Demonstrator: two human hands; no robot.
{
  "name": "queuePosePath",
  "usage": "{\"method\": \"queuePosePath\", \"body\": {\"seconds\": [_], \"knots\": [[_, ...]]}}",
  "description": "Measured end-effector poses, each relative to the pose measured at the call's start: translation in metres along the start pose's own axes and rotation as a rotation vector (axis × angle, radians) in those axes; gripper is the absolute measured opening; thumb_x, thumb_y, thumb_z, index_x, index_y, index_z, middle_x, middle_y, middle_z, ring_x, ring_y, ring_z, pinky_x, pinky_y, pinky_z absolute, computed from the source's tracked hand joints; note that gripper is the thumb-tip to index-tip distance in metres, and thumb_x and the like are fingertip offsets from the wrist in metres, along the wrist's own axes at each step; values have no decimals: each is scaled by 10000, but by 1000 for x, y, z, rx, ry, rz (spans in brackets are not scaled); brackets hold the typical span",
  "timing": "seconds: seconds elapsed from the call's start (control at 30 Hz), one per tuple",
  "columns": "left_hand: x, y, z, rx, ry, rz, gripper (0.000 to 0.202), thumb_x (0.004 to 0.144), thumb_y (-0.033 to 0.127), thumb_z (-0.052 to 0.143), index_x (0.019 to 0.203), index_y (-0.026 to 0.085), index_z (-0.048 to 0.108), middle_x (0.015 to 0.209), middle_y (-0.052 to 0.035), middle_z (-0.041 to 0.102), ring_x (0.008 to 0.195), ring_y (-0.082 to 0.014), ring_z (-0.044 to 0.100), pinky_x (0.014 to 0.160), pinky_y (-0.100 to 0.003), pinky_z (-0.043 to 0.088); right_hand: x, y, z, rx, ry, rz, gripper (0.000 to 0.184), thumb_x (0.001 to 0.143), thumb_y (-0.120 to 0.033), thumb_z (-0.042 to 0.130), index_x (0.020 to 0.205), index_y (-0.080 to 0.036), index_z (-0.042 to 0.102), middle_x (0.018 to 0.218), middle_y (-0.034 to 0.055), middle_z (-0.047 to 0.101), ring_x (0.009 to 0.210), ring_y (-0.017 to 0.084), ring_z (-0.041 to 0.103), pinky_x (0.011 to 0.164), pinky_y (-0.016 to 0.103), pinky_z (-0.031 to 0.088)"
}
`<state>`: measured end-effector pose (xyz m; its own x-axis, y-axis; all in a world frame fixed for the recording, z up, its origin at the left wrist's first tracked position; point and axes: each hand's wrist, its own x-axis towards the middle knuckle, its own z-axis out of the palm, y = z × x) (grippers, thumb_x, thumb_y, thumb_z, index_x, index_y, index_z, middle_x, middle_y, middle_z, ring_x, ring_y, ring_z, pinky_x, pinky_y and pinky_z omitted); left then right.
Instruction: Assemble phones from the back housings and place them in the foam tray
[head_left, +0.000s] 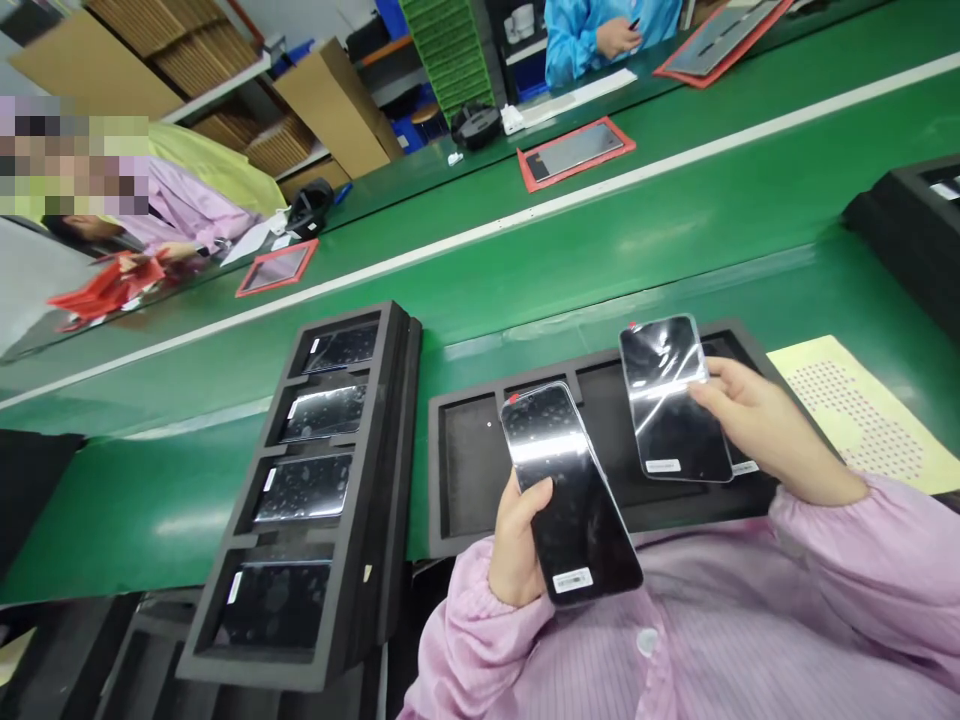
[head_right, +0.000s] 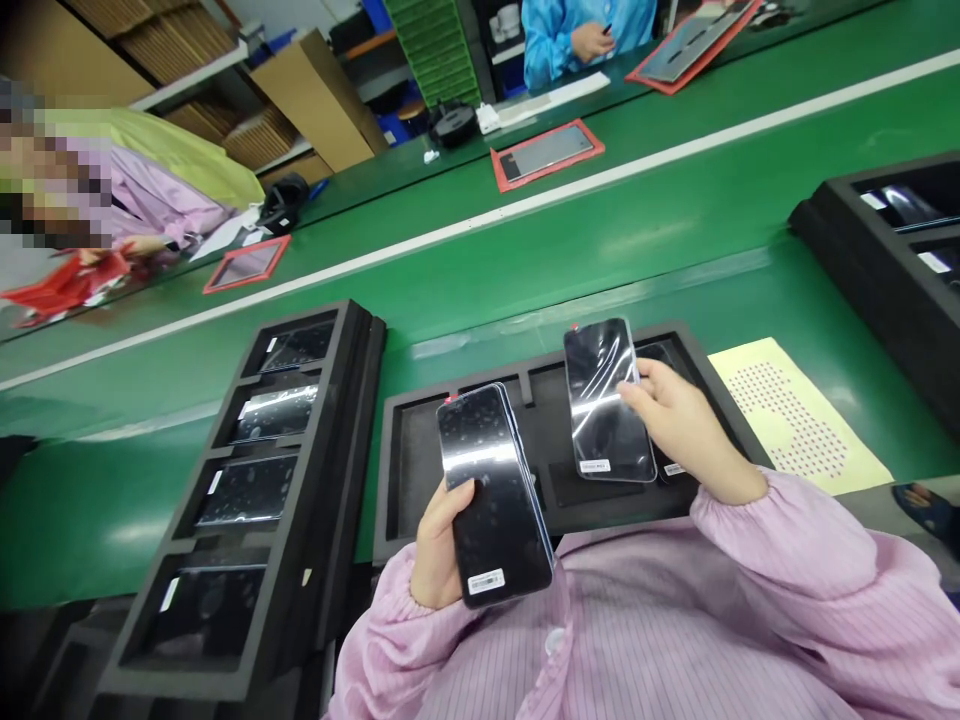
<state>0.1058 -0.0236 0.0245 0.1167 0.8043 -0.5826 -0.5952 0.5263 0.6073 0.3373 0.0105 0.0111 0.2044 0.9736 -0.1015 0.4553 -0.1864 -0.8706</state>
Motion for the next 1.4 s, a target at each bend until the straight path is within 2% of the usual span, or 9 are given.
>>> {"method": "queuePosePath", "body": {"seconds": [0.2, 0.33, 0.43, 0.57, 0.7, 0.9, 1.0, 1.17, 1.4], "knots": [[-9, 1, 10, 142, -147, -22, 349, 561, 182, 723, 896, 159, 624, 750, -16, 647, 659, -161, 573, 621, -267, 445, 2, 6, 16, -234, -31, -189, 341, 677, -424, 600, 905, -176, 654, 849, 79, 612, 634, 225, 599, 535, 353, 500], [-13, 0, 21, 283, -258, -69, 371, 555, 152, 699, 923, 170, 651, 795, -15, 645, 699, -149, 537, 667, -259, 417, 9, -36, 4, -180, -3, -540, 261, 875, -372, 476, 921, -220, 684, 900, 65, 619, 804, 195, 619, 689, 311, 529], [-15, 1, 23, 356, -343, -93, 388, 557, 155, 690, 944, 174, 663, 854, -26, 654, 732, -162, 532, 708, -274, 416, 13, -66, -2, -178, -100, -815, 215, 908, -300, 488, 900, -222, 688, 924, 52, 640, 843, 176, 618, 729, 287, 536], [-16, 1, 21, 343, -375, -69, 399, 562, 162, 704, 959, 185, 671, 859, -21, 659, 752, -167, 540, 743, -279, 417, 2, -78, -5, -290, 19, -1166, 214, 898, -176, 489, 768, -216, 654, 923, 46, 667, 945, 213, 603, 833, 352, 519], [-17, 5, 18, 228, -381, -76, 397, 554, 179, 733, 946, 181, 669, 848, -32, 666, 770, -190, 577, 732, -292, 432, -25, -75, -17, -381, -237, -1370, 272, 909, -137, 428, 742, -230, 622, 887, -40, 695, 908, 143, 643, 1064, 282, 390], [-15, 11, 19, 196, -369, -36, 301, 563, 144, 729, 859, 153, 673, 772, -28, 674, 809, -219, 620, 738, -290, 444, -37, -92, -27, -485, -695, -1517, 390, 922, -120, 309, 1062, -221, 658, 1168, 24, 626, 1164, 140, 527, 1045, 276, 407], [-12, 9, 21, 150, -360, -8, 273, 697, 260, 704, 945, 152, 668, 844, -30, 674, 895, -226, 617, 802, -299, 437, -27, -89, -22, -521, -610, -1459, 399, 896, -89, 300, 1050, -170, 659, 1336, 73, 495, 1286, 226, 395, 1030, 356, 431], [-6, 3, 21, -5, -285, -41, 342, 702, 429, 714, 906, 158, 665, 894, -42, 671, 913, -214, 597, 852, -308, 426, -3, -71, -9, -392, -370, -1371, 183, 948, -179, 444, 871, -163, 609, 1116, 100, 619, 1070, 221, 559, 848, 358, 518], [1, 3, 6, 48, -273, -27, 300, 709, 381, 695, 892, 144, 678, 842, -35, 677, 817, -187, 593, 793, -291, 416, 8, -66, -2, -440, -547, -1412, 458, 908, -12, 239, 1123, -245, 570, 1335, 83, 463, 1198, 196, 467, 980, 453, 374]]}}
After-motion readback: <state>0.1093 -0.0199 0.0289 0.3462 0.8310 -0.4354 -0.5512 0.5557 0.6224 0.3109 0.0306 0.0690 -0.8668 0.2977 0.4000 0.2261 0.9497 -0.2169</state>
